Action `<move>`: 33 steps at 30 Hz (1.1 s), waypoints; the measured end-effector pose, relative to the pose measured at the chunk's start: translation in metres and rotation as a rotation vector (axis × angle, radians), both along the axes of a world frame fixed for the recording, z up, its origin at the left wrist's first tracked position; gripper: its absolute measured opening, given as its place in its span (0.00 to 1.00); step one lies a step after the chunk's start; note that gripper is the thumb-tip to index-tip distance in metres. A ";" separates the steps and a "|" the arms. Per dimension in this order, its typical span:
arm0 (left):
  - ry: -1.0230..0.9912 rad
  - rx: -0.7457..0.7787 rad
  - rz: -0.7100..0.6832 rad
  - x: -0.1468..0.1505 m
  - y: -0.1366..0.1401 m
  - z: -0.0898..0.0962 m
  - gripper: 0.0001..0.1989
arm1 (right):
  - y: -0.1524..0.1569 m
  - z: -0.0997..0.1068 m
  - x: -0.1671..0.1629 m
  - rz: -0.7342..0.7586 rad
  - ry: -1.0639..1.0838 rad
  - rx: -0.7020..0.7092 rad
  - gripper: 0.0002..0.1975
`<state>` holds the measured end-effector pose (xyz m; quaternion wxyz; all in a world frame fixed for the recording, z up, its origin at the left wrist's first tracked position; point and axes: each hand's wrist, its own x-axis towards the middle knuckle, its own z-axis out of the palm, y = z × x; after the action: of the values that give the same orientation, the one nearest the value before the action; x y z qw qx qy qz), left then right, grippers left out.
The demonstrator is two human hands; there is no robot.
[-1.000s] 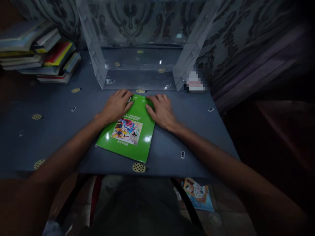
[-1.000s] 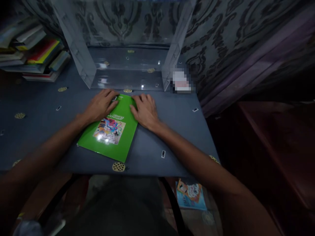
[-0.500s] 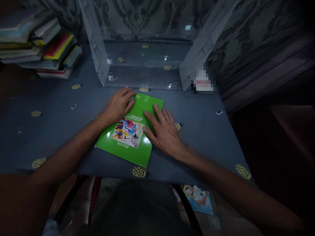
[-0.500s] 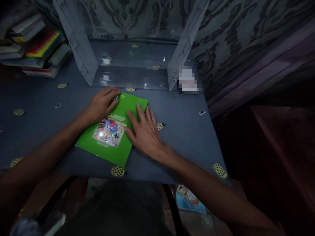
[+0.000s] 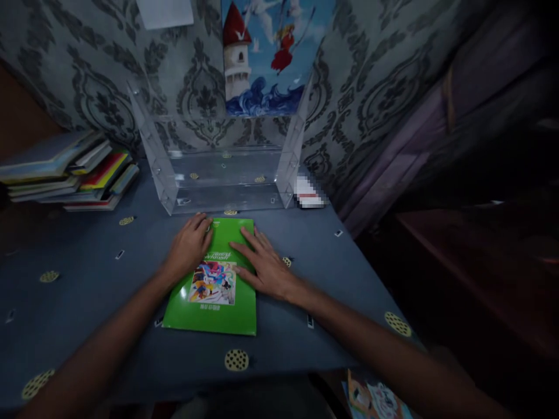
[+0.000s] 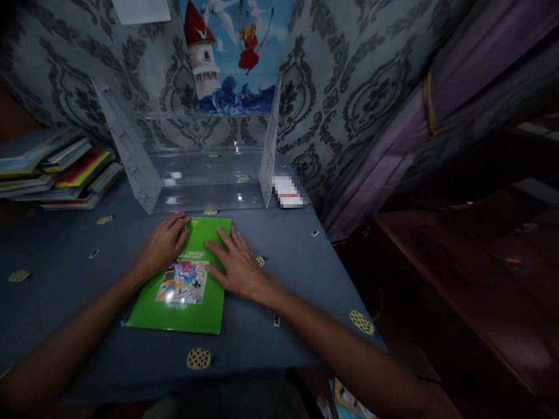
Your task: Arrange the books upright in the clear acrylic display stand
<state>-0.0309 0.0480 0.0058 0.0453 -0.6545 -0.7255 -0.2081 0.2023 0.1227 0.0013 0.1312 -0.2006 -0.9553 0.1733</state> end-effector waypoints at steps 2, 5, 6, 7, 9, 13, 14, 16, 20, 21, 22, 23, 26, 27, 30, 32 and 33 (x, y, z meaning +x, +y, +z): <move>-0.023 0.027 -0.007 -0.001 0.000 -0.003 0.21 | 0.000 0.000 0.001 0.000 -0.007 -0.004 0.30; -0.051 0.039 -0.014 -0.001 -0.001 -0.005 0.20 | -0.003 0.001 0.003 -0.003 -0.013 -0.011 0.29; -0.058 0.037 -0.012 0.000 -0.002 -0.006 0.20 | -0.004 0.001 0.004 -0.002 -0.008 -0.009 0.29; -0.064 0.036 -0.006 0.001 -0.003 -0.007 0.19 | -0.006 0.001 0.005 0.000 0.000 -0.005 0.28; -0.081 0.037 0.006 0.003 -0.005 -0.009 0.19 | -0.008 0.000 0.008 0.006 0.021 0.005 0.27; -0.147 0.058 0.016 0.002 -0.007 -0.015 0.19 | -0.007 -0.006 0.011 0.009 0.069 0.032 0.26; -0.170 0.065 0.017 0.001 -0.007 -0.016 0.19 | -0.007 -0.007 0.011 0.008 0.079 0.039 0.26; -0.209 0.070 0.020 -0.001 -0.008 -0.018 0.19 | -0.006 -0.010 0.011 0.005 0.090 0.049 0.26; -0.255 0.060 0.025 -0.003 -0.009 -0.020 0.20 | -0.010 -0.012 0.015 0.005 0.095 0.057 0.25; -0.265 0.064 0.026 -0.003 -0.009 -0.021 0.20 | -0.012 -0.013 0.018 0.005 0.096 0.061 0.25; -0.275 0.068 0.023 -0.003 -0.009 -0.021 0.20 | -0.015 -0.015 0.022 0.006 0.099 0.069 0.25; -0.283 0.071 0.018 -0.003 -0.009 -0.022 0.21 | -0.019 -0.017 0.027 0.012 0.102 0.078 0.25; -0.289 0.081 0.006 -0.004 -0.008 -0.024 0.21 | -0.028 -0.031 0.040 0.081 0.088 0.089 0.30; -0.286 0.085 0.006 -0.004 -0.008 -0.025 0.22 | -0.030 -0.037 0.043 0.099 0.070 0.081 0.32; -0.269 0.103 0.014 -0.004 -0.008 -0.029 0.22 | -0.032 -0.055 0.047 0.029 0.014 0.028 0.32; -0.257 0.110 0.016 -0.004 -0.008 -0.031 0.21 | -0.032 -0.062 0.048 -0.020 -0.003 -0.006 0.33; -0.253 0.114 0.016 -0.004 -0.008 -0.031 0.21 | -0.032 -0.063 0.048 -0.015 -0.004 -0.017 0.34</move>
<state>-0.0352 0.0403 -0.0256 -0.0077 -0.6134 -0.7177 -0.3294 0.2502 0.0903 -0.0618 0.1291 -0.2092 -0.9525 0.1799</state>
